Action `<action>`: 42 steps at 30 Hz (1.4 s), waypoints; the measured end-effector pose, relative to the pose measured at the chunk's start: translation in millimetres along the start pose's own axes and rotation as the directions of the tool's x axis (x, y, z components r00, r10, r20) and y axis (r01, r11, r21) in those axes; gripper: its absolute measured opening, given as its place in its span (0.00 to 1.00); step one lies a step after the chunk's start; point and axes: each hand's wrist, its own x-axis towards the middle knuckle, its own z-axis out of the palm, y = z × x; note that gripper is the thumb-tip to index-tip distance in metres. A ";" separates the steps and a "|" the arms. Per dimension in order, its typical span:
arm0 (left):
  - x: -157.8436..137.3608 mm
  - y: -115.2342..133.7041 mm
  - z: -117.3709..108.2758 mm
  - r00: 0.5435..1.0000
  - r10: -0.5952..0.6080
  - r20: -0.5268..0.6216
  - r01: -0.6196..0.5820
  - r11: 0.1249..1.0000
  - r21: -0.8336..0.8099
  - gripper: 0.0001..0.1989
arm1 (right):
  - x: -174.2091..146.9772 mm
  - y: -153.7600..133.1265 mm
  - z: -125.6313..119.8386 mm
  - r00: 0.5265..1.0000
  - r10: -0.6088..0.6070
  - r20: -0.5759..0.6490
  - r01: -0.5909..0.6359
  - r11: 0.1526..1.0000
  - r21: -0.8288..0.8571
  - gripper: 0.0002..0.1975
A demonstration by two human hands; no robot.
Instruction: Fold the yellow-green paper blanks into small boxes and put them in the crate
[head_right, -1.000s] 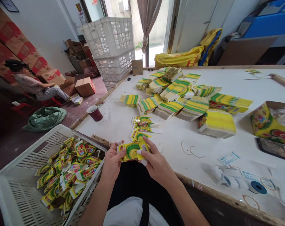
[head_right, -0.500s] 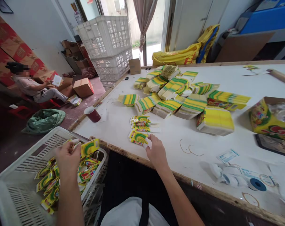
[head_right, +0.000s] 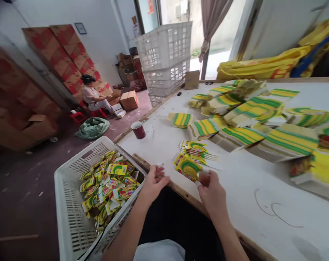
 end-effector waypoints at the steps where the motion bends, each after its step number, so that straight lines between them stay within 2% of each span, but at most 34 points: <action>1: -3.8 -1.2 4.9 0.999 -0.042 0.020 0.044 0.994 -0.098 0.32 | -4.4 -2.8 -0.8 1.000 0.012 -0.002 -0.011 0.983 0.183 0.18; 3: -11.8 1.4 14.5 0.993 -0.067 0.099 0.097 0.934 -0.343 0.39 | -17.1 -14.9 -3.1 0.999 0.009 0.044 -0.030 0.866 0.499 0.21; 5: -19.8 10.4 24.7 0.979 -0.023 0.205 0.140 0.804 -0.578 0.39 | -33.0 -32.5 -5.3 0.990 -0.046 0.137 -0.054 0.758 0.649 0.21; 7: -26.3 21.7 34.3 0.961 -0.006 0.275 0.216 0.636 -0.741 0.35 | -49.3 -49.5 -5.6 0.963 -0.118 0.241 -0.093 0.695 0.713 0.20; 8: -28.6 26.2 38.4 0.962 -0.027 0.270 0.239 0.559 -0.794 0.33 | -56.5 -56.0 -4.7 0.947 -0.144 0.287 -0.114 0.685 0.720 0.19; 9: -30.1 29.4 41.7 0.970 -0.062 0.236 0.235 0.506 -0.830 0.31 | -62.6 -60.7 -3.3 0.934 -0.157 0.322 -0.130 0.688 0.714 0.19; 10: -31.0 30.9 44.2 0.979 -0.097 0.177 0.202 0.488 -0.849 0.28 | -67.3 -63.6 -1.4 0.926 -0.158 0.341 -0.139 0.699 0.702 0.19; 12: -31.4 29.5 46.5 0.988 -0.151 0.038 0.115 0.549 -0.828 0.25 | -71.8 -64.6 2.1 0.930 -0.138 0.340 -0.140 0.723 0.676 0.22; 14: -31.2 25.6 45.4 0.986 -0.167 -0.026 0.090 0.648 -0.756 0.27 | -69.8 -61.9 3.2 0.941 -0.108 0.322 -0.137 0.746 0.652 0.23; 16: -31.2 23.0 42.4 0.992 -0.123 0.018 0.099 0.700 -0.707 0.32 | -63.1 -58.2 0.2 0.950 -0.071 0.304 -0.145 0.761 0.632 0.21; 18: -30.9 23.4 39.1 0.996 -0.023 0.080 0.071 0.739 -0.670 0.34 | -54.9 -54.5 -6.6 0.963 -0.018 0.270 -0.160 0.768 0.620 0.17; 20: -29.7 24.9 36.6 0.994 0.035 0.102 0.034 0.796 -0.604 0.27 | -47.9 -50.5 -14.7 0.965 0.028 0.261 -0.186 0.775 0.605 0.15; 23: -26.7 25.7 32.9 0.996 -0.002 0.089 0.047 0.865 -0.499 0.17 | -41.0 -43.3 -25.3 0.962 0.026 0.273 -0.177 0.819 0.546 0.11; 24: -25.6 25.7 30.6 0.996 0.002 0.084 0.039 0.879 -0.475 0.17 | -38.9 -40.6 -28.2 0.976 0.012 0.216 -0.124 0.850 0.511 0.11; 26: -23.8 27.1 23.1 0.996 0.060 0.061 -0.029 0.907 -0.419 0.19 | -34.1 -35.3 -33.6 0.999 -0.053 0.003 0.048 0.929 0.367 0.09; 28: -23.3 32.4 12.5 0.986 0.163 0.033 -0.144 0.937 -0.318 0.23 | -29.1 -31.4 -38.7 0.963 -0.211 -0.170 0.235 0.963 0.133 0.06; 29: -23.7 36.5 7.1 0.976 0.215 0.039 -0.200 0.950 -0.242 0.26 | -27.4 -30.6 -40.8 0.928 -0.321 -0.190 0.332 0.943 0.032 0.06; 31: -25.3 45.4 -1.3 0.958 0.260 0.125 -0.257 0.966 -0.041 0.32 | -27.1 -31.8 -43.1 0.839 -0.529 -0.128 0.525 0.848 -0.069 0.12; 33: -27.3 51.6 -4.2 0.932 0.200 0.302 -0.260 0.950 0.173 0.38 | -31.9 -36.8 -42.6 0.739 -0.673 -0.029 0.672 0.739 -0.049 0.17; 34: -28.1 52.6 -3.6 0.912 0.139 0.386 -0.250 0.934 0.254 0.39 | -35.8 -40.0 -41.7 0.710 -0.705 0.007 0.704 0.709 -0.026 0.19; 35: -28.8 52.2 -2.1 0.893 0.076 0.443 -0.231 0.922 0.309 0.37 | -40.0 -43.2 -40.6 0.710 -0.704 0.015 0.705 0.710 -0.012 0.20; 36: -29.3 50.6 0.2 0.882 0.028 0.470 -0.211 0.915 0.343 0.35 | -43.9 -45.9 -39.6 0.739 -0.674 -0.012 0.674 0.739 -0.004 0.21; 37: -29.8 48.2 2.9 0.883 0.001 0.470 -0.194 0.912 0.361 0.33 | -47.3 -47.8 -38.7 0.790 -0.609 -0.070 0.611 0.792 0.009 0.23; 39: -31.5 43.3 8.6 0.905 0.007 0.426 -0.182 0.909 0.374 0.34 | -51.2 -48.8 -36.7 0.904 -0.386 -0.182 0.410 0.904 0.121 0.30; 40: -32.9 41.4 11.6 0.905 0.025 0.424 -0.202 0.903 0.379 0.36 | -51.9 -48.0 -35.2 0.948 -0.258 -0.184 0.295 0.930 0.217 0.33; 42: -36.9 39.1 17.3 0.875 0.060 0.480 -0.271 0.882 0.385 0.36 | -52.1 -45.5 -30.2 0.996 -0.064 -0.061 0.083 0.916 0.392 0.32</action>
